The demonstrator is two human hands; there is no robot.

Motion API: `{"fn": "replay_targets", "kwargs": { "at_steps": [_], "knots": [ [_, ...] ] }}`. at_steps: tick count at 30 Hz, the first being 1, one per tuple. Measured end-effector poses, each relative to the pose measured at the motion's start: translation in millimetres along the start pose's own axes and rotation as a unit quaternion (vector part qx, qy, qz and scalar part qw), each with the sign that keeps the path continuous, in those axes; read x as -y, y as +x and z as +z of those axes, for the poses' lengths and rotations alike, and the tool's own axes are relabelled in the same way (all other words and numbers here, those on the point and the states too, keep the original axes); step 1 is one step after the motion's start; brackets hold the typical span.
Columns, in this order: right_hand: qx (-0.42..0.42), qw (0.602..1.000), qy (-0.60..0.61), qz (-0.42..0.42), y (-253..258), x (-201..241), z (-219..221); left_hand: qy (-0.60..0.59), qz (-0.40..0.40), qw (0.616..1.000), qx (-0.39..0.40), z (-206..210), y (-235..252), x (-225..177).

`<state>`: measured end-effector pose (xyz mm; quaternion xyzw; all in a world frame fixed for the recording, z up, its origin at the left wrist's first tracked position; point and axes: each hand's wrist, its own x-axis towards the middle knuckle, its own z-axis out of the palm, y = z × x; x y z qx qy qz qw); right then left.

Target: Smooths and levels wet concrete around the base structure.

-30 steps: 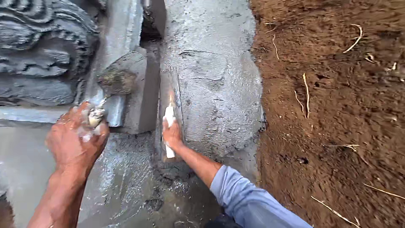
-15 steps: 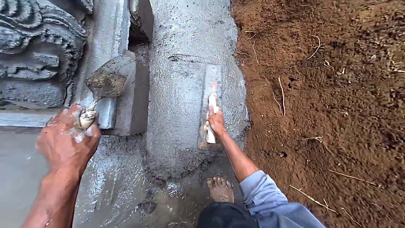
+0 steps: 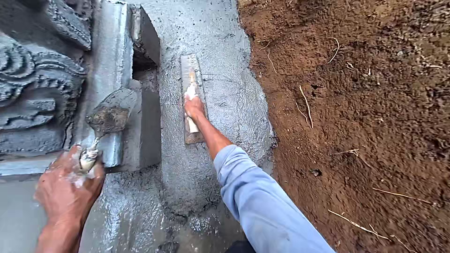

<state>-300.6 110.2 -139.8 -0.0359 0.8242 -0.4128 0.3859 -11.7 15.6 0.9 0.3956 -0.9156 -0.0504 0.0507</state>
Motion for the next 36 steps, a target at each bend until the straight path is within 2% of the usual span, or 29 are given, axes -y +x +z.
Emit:
{"fn": "replay_targets", "kwargs": {
  "at_steps": [3, 7, 11, 13, 15, 16, 18, 20, 23, 26, 30, 33, 36],
  "knots": [
    [-0.043, 0.998, 0.029, 0.039, -10.9, -28.6, -34.4, 0.001, -0.004, 1.0, -0.004, 2.7, -1.8, 1.2],
    [-0.101, 0.988, 0.088, 0.072, -38.3, -89.2, -72.0, -0.005, -0.01, 1.0, -0.005, 3.6, -2.4, 0.0],
    [-0.162, 0.972, 0.144, 0.09, -105.1, -145.8, -94.2, -0.013, -0.023, 1.0, -0.005, -0.7, -4.6, -4.9],
    [-0.155, 0.974, 0.133, 0.096, -147.0, -158.4, -105.8, -0.013, -0.036, 0.999, -0.005, -2.7, -2.3, -5.7],
    [-0.1, 0.986, 0.103, 0.083, -173.8, -166.3, -115.0, -0.01, -0.033, 0.999, -0.005, -0.3, -2.2, -5.2],
    [-0.066, 0.993, 0.067, 0.07, -178.6, -166.1, -119.1, -0.005, -0.027, 1.0, -0.006, 1.0, -2.3, -5.0],
    [-0.016, 0.996, -0.087, 0.016, -173.7, -151.5, -128.8, -0.001, -0.028, 1.0, -0.003, 1.1, -1.8, -5.8],
    [0.017, 0.971, -0.236, -0.026, -158.3, -121.0, -134.8, 0.002, -0.034, 0.999, -0.002, -0.4, -1.4, -6.4],
    [-0.028, 0.924, -0.376, -0.064, -122.1, -84.6, -132.9, 0.003, -0.035, 0.999, -0.003, -0.2, -1.0, -7.5],
    [-0.092, 0.894, -0.423, -0.12, -75.8, -52.4, -126.4, 0.006, -0.04, 0.999, -0.004, 0.5, 0.7, -6.9],
    [-0.051, 0.86, -0.488, -0.142, -35.3, -25.1, -120.6, 0.01, -0.04, 0.999, -0.008, 2.3, 0.5, -6.7],
    [-0.059, 0.861, -0.483, -0.148, -32.6, -12.5, -124.4, 0.007, -0.04, 0.999, -0.012, 2.1, 1.1, -5.4],
    [-0.063, 0.859, -0.486, -0.147, -25.9, -19.6, -124.1, 0.011, -0.034, 0.999, -0.011, 3.5, -0.4, -4.3]
  ]
}}
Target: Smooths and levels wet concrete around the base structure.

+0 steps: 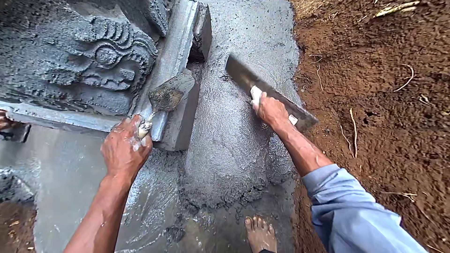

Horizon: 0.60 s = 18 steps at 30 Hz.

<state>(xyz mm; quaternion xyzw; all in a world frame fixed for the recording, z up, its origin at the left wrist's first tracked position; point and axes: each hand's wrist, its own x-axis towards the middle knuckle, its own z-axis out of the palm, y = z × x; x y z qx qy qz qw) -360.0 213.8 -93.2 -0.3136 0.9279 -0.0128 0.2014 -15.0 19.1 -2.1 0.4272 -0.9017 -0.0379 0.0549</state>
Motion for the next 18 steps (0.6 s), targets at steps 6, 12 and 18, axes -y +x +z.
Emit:
{"fn": "replay_targets", "kwargs": {
  "at_steps": [6, 12, 18],
  "knots": [
    [0.016, 1.0, -0.008, -0.003, -3.7, -7.9, 3.4, 0.001, 0.002, 1.0, -0.002, 0.1, -0.7, 1.1],
    [0.014, 1.0, 0.005, 0.018, -6.1, -16.0, 9.6, -0.002, -0.004, 1.0, 0.017, -2.0, -1.4, 1.5],
    [0.028, 0.996, 0.065, 0.057, -18.0, -46.6, 9.2, -0.02, 0.012, 1.0, 0.018, 0.0, -2.1, 6.8]
  ]
}}
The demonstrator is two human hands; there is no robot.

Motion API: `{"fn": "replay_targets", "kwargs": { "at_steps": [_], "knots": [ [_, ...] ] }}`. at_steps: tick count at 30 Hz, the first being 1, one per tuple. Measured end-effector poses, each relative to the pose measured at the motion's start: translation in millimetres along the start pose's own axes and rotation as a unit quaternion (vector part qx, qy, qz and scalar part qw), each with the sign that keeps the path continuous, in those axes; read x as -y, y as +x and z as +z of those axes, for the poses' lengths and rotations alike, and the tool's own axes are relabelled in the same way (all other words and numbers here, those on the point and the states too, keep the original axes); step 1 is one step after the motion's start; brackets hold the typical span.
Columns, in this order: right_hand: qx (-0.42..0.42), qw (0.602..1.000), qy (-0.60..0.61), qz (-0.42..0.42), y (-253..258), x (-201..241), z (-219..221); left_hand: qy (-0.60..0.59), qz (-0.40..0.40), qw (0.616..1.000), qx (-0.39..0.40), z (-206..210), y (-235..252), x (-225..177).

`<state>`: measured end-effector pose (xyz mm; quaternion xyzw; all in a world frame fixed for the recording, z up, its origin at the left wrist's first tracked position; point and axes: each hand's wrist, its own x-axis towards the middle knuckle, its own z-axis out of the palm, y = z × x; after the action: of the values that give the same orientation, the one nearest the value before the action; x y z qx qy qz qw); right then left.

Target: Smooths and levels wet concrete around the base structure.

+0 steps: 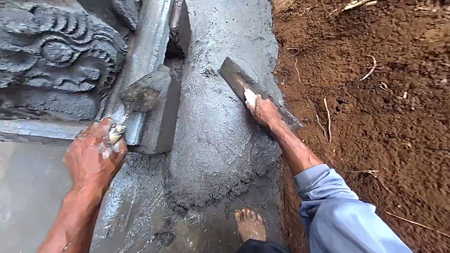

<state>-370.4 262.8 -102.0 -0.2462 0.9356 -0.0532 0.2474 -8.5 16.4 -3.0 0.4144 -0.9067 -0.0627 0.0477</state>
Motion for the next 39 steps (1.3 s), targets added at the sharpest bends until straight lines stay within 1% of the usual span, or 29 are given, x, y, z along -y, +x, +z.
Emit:
{"fn": "replay_targets", "kwargs": {
  "at_steps": [2, 4, 5, 7, 9, 10, 13, 17, 19, 21, 23, 26, 28, 29, 31, 33, 34, 36, 39],
  "knots": [
    [-0.016, 0.993, 0.112, 0.025, -11.4, -17.6, -10.8, -0.006, 0.006, 1.0, -0.003, 2.4, 0.0, 0.7],
    [-0.029, 0.972, 0.224, 0.064, -29.3, -33.3, -14.1, 0.0, 0.004, 1.0, -0.005, 2.7, -1.1, 1.8],
    [-0.036, 0.958, 0.271, 0.087, -36.4, -42.7, -8.4, 0.0, 0.003, 1.0, -0.006, 2.2, -0.7, 1.7],
    [-0.04, 0.942, 0.305, 0.135, -46.8, -60.2, 8.6, -0.004, 0.004, 1.0, -0.008, 3.0, 0.3, 1.6],
    [-0.024, 0.944, 0.283, 0.167, -54.4, -65.4, 24.9, -0.007, 0.003, 1.0, -0.011, 3.5, 0.7, 2.2],
    [-0.023, 0.949, 0.265, 0.167, -55.8, -62.0, 33.7, -0.005, 0.002, 1.0, -0.012, 3.6, 0.7, 2.2],
    [-0.002, 0.968, 0.203, 0.145, -52.7, -27.9, 51.9, 0.002, -0.002, 1.0, -0.011, 2.5, 1.2, 1.5],
    [0.06, 0.983, 0.159, 0.072, -54.3, 20.9, 63.9, 0.005, 0.0, 1.0, -0.008, 1.6, 1.4, -0.8],
    [0.107, 0.987, 0.119, -0.001, -62.2, 28.7, 65.6, 0.005, 0.001, 1.0, -0.009, 2.4, 2.0, -2.1],
    [0.157, 0.984, 0.038, -0.08, -73.4, 33.9, 59.4, 0.0, 0.005, 1.0, -0.018, 2.4, 2.4, -3.2],
    [0.141, 0.983, -0.031, -0.113, -72.3, 37.5, 58.9, -0.001, 0.007, 1.0, -0.025, 1.3, 0.0, -2.3],
    [0.049, 0.993, -0.053, -0.091, -32.4, 31.2, 51.6, 0.01, 0.006, 1.0, -0.028, 1.6, 1.3, -2.3],
    [0.004, 0.999, -0.019, -0.037, 1.3, 27.6, 33.2, 0.013, 0.004, 1.0, -0.028, 1.9, 1.1, -3.2],
    [-0.01, 1.0, 0.017, -0.015, 20.3, 26.2, 23.1, 0.013, 0.003, 0.999, -0.029, 1.1, 1.4, -3.6],
    [-0.023, 0.998, 0.066, -0.005, 57.0, 24.5, 8.9, 0.012, 0.006, 0.999, -0.033, 1.1, 1.5, -3.4],
    [-0.01, 0.998, 0.067, -0.012, 80.5, 29.2, 3.5, 0.008, 0.006, 0.999, -0.036, 2.5, 1.6, -3.7],
    [0.002, 0.998, 0.057, -0.021, 82.7, 34.2, 6.0, 0.008, 0.007, 0.999, -0.038, 3.0, 1.4, -3.2],
    [0.041, 0.997, 0.034, -0.057, 65.6, 37.9, 23.1, 0.008, 0.009, 0.999, -0.039, 3.6, -0.5, -3.4],
    [0.091, 0.986, -0.014, -0.141, 35.2, 31.9, 36.3, 0.01, 0.013, 0.999, -0.044, 3.2, 1.3, -4.9]
  ]
}}
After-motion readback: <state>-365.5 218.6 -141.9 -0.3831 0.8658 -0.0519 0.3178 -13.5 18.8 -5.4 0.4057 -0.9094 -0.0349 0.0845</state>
